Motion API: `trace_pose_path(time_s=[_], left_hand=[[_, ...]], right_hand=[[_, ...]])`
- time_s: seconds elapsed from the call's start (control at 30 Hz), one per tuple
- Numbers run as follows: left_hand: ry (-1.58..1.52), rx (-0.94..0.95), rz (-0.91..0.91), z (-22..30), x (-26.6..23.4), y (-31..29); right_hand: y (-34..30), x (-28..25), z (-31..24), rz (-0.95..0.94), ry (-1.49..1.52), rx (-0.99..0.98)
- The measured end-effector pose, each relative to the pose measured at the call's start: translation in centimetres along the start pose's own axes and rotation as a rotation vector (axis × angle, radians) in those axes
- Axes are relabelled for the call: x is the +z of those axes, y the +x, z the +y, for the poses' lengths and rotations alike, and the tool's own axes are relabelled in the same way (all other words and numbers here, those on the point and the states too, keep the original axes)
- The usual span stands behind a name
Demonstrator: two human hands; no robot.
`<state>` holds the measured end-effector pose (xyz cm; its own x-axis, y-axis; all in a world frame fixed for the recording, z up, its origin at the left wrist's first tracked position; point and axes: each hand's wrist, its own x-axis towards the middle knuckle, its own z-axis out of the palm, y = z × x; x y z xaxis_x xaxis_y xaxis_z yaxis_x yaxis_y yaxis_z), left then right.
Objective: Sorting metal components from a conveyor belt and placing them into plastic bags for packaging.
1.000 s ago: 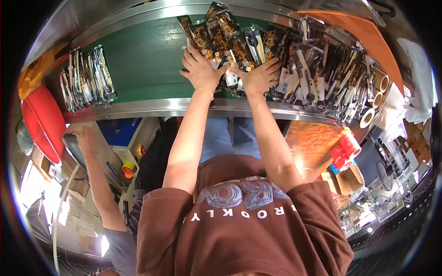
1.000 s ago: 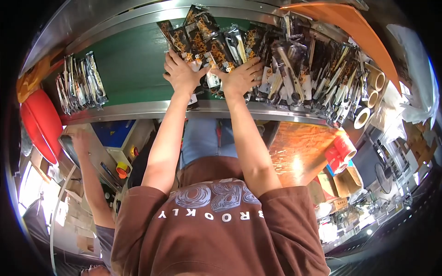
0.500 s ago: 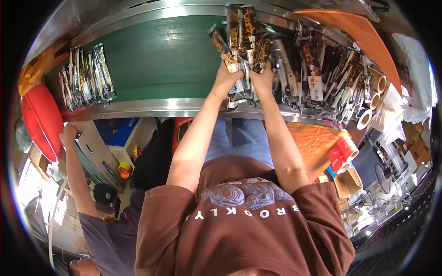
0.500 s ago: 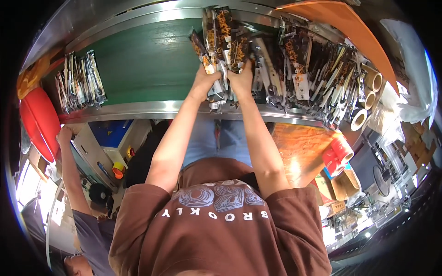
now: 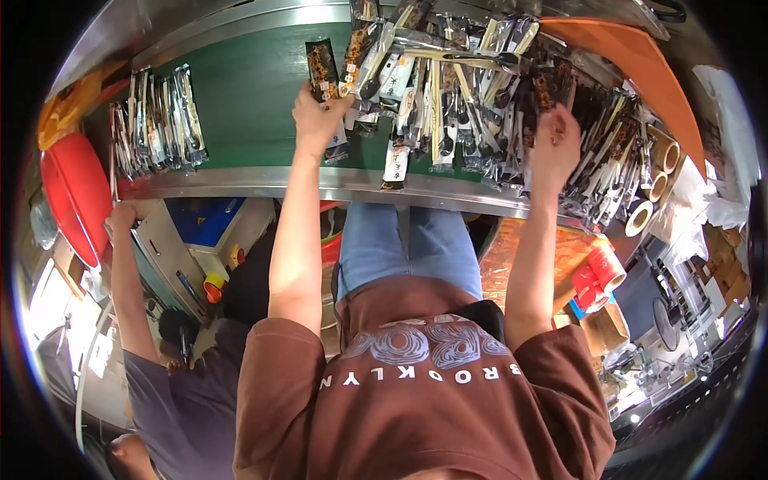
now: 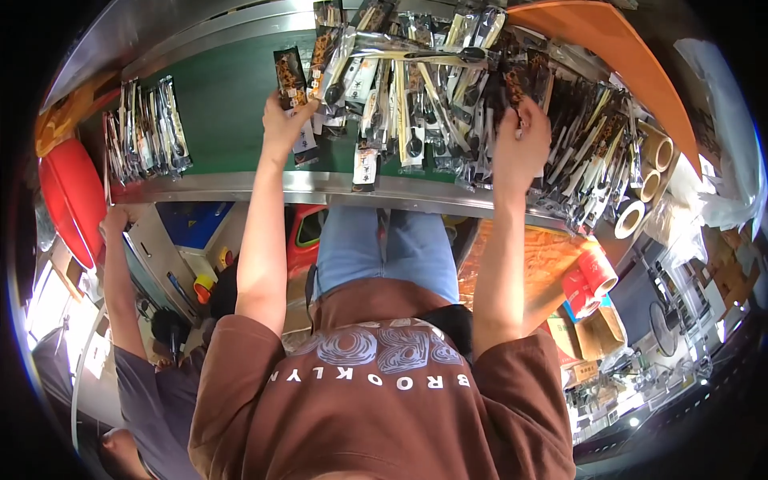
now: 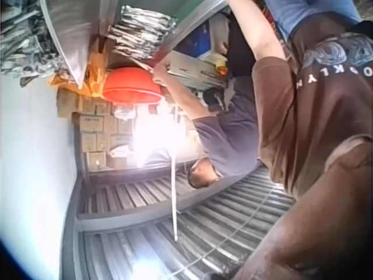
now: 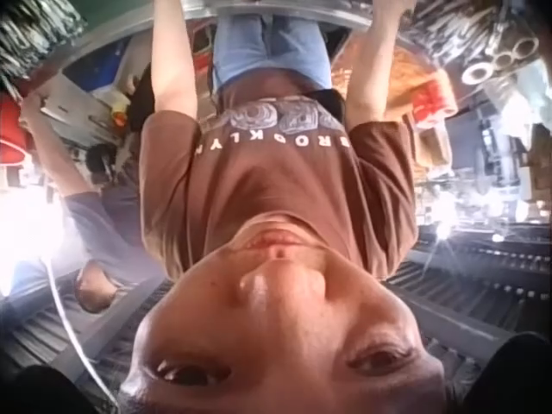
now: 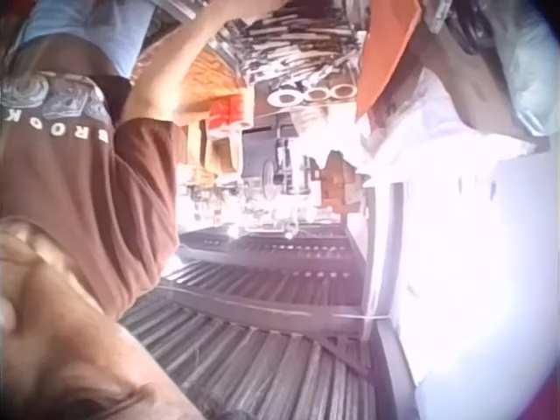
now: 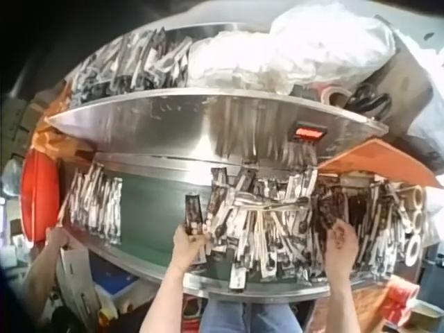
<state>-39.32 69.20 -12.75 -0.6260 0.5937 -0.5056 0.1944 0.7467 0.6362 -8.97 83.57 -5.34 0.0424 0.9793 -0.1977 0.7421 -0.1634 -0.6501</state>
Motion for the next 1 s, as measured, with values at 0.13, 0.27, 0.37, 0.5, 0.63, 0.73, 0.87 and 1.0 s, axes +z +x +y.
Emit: trace_pose_path(time_s=[0.13,0.27,0.37,0.5,0.63,0.73,0.87,1.0], left_hand=[[0.345,0.173,0.282,-0.1,2.5,-0.5],[-0.033,0.173,0.120,1.3,4.0,0.2],[0.180,0.137,-0.027,3.0,3.6,-1.7],[0.178,0.335,0.222,5.6,3.3,-5.0],[-0.860,-0.041,-0.424,10.4,2.6,-8.4],[-0.825,-0.075,-0.420,10.9,1.5,-8.8],[-0.952,-0.164,-0.412,11.5,-0.7,-8.6],[-0.970,-0.172,-0.417,11.1,-0.2,-9.4]], right_hand=[[1.1,5.2,-5.9,-0.097,-0.283,-0.589],[4.8,8.9,-5.1,-0.092,-0.871,-0.705],[4.3,8.5,-5.0,-0.129,-0.845,-0.708],[-1.0,3.2,-7.6,-0.426,-0.332,-0.319],[-4.9,1.3,-7.5,-0.850,0.423,0.183],[-7.2,1.2,-7.8,-0.915,0.809,0.421],[-8.3,0.4,-8.0,-0.960,0.750,0.588],[-9.1,0.7,-7.9,-0.817,0.708,0.495]])
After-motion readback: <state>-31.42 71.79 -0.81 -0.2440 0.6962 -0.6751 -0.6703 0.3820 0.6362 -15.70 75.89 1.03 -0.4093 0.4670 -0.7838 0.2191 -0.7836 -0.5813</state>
